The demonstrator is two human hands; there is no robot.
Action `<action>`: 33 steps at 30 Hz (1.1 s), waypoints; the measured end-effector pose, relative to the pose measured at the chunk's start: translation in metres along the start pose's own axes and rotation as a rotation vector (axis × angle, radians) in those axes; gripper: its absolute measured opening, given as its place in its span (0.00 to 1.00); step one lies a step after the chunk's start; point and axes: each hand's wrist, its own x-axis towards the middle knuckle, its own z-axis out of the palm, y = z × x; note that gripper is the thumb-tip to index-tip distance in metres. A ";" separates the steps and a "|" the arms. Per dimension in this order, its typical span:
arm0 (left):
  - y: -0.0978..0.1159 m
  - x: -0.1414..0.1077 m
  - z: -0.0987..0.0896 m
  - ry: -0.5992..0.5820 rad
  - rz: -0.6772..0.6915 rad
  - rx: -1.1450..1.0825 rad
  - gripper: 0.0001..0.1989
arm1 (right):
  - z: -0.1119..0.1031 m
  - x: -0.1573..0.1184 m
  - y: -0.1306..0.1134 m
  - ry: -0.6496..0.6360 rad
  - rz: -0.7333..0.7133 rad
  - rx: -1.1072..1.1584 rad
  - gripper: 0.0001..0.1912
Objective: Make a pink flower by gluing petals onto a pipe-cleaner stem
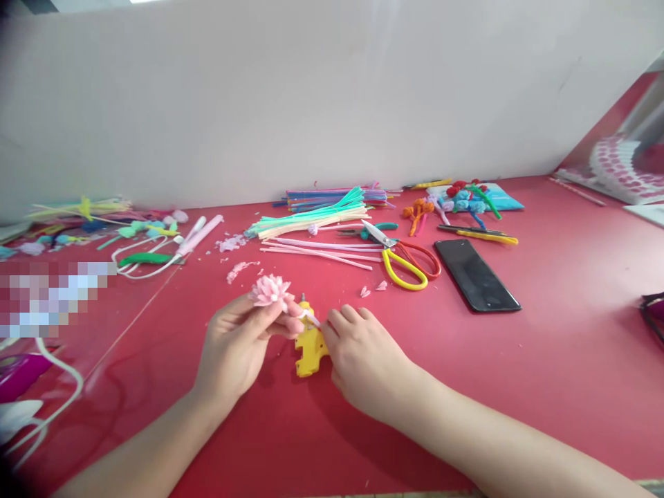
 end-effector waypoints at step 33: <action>-0.010 0.008 -0.006 -0.039 -0.229 -0.315 0.04 | -0.014 -0.006 0.014 0.525 -0.185 0.231 0.11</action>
